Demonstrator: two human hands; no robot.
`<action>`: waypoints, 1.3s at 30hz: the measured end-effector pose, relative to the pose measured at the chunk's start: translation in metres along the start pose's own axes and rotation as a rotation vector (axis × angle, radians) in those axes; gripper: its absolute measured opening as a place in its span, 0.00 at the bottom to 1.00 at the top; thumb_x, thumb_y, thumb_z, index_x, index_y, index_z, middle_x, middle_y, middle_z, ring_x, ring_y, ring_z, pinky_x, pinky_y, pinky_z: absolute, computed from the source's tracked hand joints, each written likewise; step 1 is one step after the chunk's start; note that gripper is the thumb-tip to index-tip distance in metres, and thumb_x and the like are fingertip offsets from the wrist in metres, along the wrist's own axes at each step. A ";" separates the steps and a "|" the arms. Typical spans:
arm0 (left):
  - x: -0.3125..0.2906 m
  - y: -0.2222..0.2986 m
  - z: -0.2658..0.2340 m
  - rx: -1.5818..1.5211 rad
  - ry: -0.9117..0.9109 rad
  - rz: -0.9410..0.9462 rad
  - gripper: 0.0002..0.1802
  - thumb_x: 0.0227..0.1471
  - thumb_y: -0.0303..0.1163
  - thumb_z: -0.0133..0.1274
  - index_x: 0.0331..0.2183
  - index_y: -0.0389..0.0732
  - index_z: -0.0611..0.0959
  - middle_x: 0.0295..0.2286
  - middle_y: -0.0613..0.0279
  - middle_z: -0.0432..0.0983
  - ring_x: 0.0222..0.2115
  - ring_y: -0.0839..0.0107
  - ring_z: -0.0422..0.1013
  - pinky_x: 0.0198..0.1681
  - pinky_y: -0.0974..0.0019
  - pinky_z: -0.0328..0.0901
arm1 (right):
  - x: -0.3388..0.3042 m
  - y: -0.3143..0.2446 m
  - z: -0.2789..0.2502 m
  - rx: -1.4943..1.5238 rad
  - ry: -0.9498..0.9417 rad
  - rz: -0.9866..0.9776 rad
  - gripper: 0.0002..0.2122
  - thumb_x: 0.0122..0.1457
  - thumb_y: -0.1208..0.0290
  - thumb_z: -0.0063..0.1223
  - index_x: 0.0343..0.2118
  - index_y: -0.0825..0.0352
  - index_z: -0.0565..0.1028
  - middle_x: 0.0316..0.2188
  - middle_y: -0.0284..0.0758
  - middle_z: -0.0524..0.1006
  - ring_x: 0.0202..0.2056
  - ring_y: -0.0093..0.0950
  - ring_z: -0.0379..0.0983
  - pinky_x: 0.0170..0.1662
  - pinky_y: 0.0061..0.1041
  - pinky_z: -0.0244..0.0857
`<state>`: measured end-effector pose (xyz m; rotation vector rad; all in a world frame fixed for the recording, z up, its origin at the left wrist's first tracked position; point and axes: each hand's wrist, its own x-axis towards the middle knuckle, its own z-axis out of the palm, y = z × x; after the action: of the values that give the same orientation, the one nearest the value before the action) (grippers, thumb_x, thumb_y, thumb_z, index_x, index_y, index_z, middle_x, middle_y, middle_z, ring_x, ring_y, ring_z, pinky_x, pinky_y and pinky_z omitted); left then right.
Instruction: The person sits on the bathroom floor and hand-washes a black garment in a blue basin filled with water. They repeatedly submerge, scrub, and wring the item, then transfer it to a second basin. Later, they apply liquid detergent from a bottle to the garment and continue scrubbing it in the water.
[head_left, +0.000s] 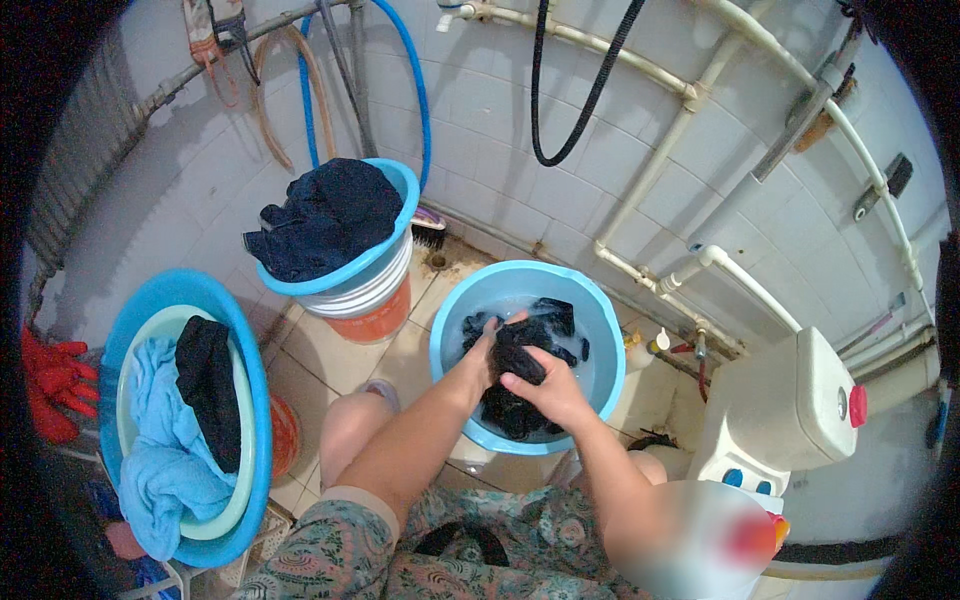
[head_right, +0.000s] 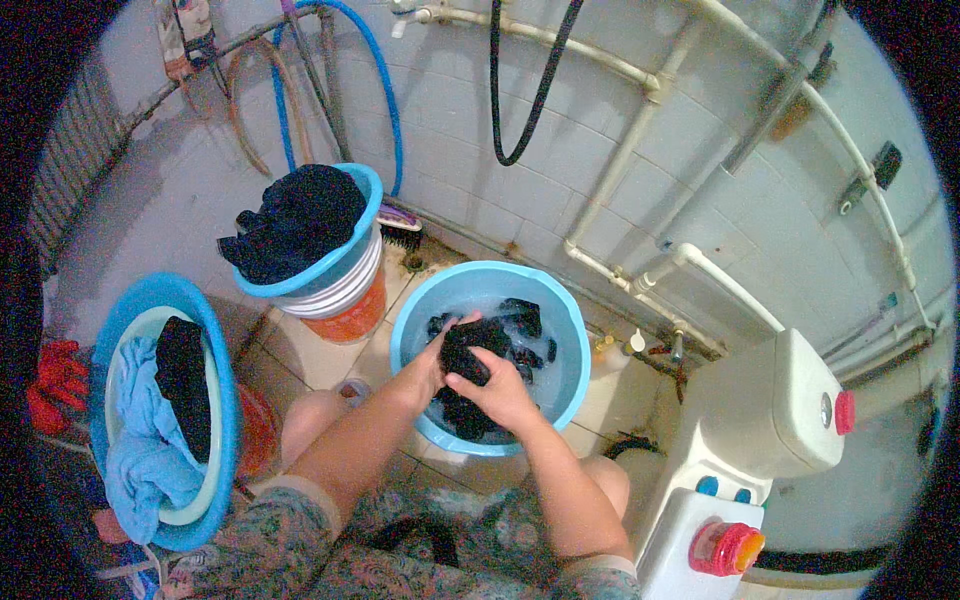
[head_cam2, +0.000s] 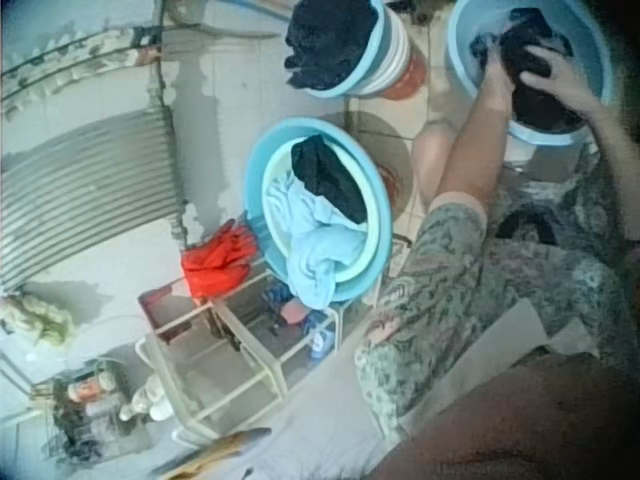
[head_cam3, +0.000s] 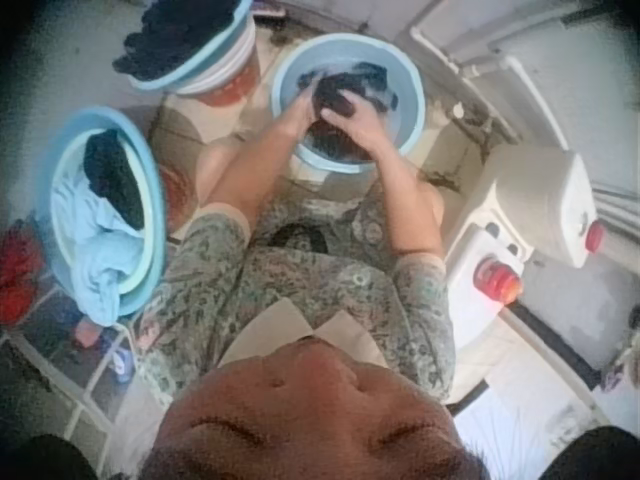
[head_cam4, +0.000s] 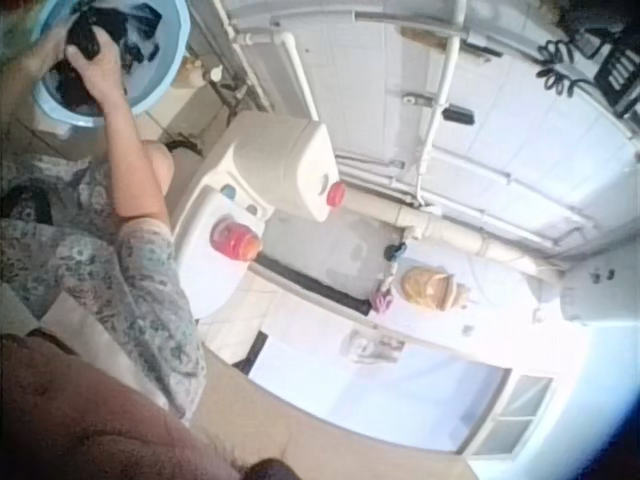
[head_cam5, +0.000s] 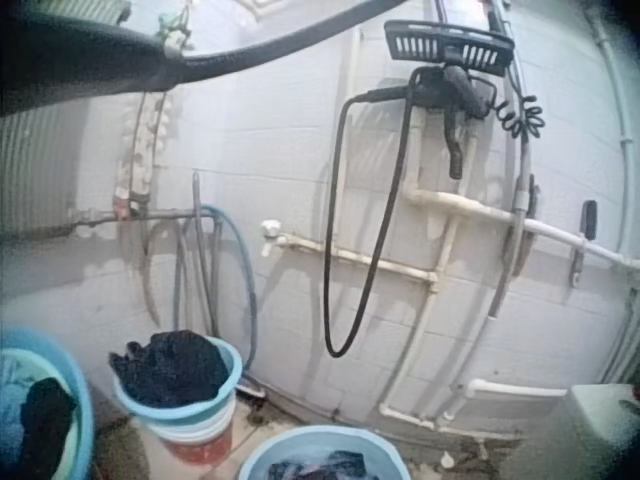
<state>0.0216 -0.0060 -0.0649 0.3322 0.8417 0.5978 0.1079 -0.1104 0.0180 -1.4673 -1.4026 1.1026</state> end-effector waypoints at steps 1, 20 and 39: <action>0.006 -0.004 -0.008 -0.166 -0.188 -0.008 0.33 0.50 0.49 0.49 0.52 0.44 0.59 0.43 0.53 0.68 0.40 0.58 0.69 0.42 0.55 0.67 | -0.001 -0.008 0.007 -0.128 0.053 0.021 0.17 0.47 0.63 0.60 0.38 0.65 0.74 0.29 0.40 0.77 0.33 0.32 0.74 0.40 0.27 0.65; -0.001 0.033 -0.014 0.951 0.275 0.360 0.37 0.43 0.44 0.55 0.53 0.41 0.62 0.47 0.45 0.64 0.43 0.53 0.67 0.47 0.56 0.63 | 0.029 0.110 -0.048 -0.869 0.395 0.433 0.34 0.51 0.54 0.52 0.59 0.57 0.52 0.51 0.46 0.62 0.51 0.43 0.62 0.49 0.40 0.59; -0.013 0.010 -0.008 0.191 -0.055 0.002 0.54 0.39 0.44 0.61 0.59 0.46 0.45 0.48 0.48 0.60 0.45 0.56 0.64 0.43 0.52 0.64 | -0.007 0.000 0.003 -0.615 -0.068 -0.192 0.18 0.35 0.71 0.62 0.34 0.62 0.74 0.39 0.37 0.70 0.43 0.39 0.66 0.44 0.34 0.63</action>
<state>0.0047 -0.0056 -0.0570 0.5204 0.8475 0.5087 0.1050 -0.1179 0.0177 -1.6678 -1.9991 0.6254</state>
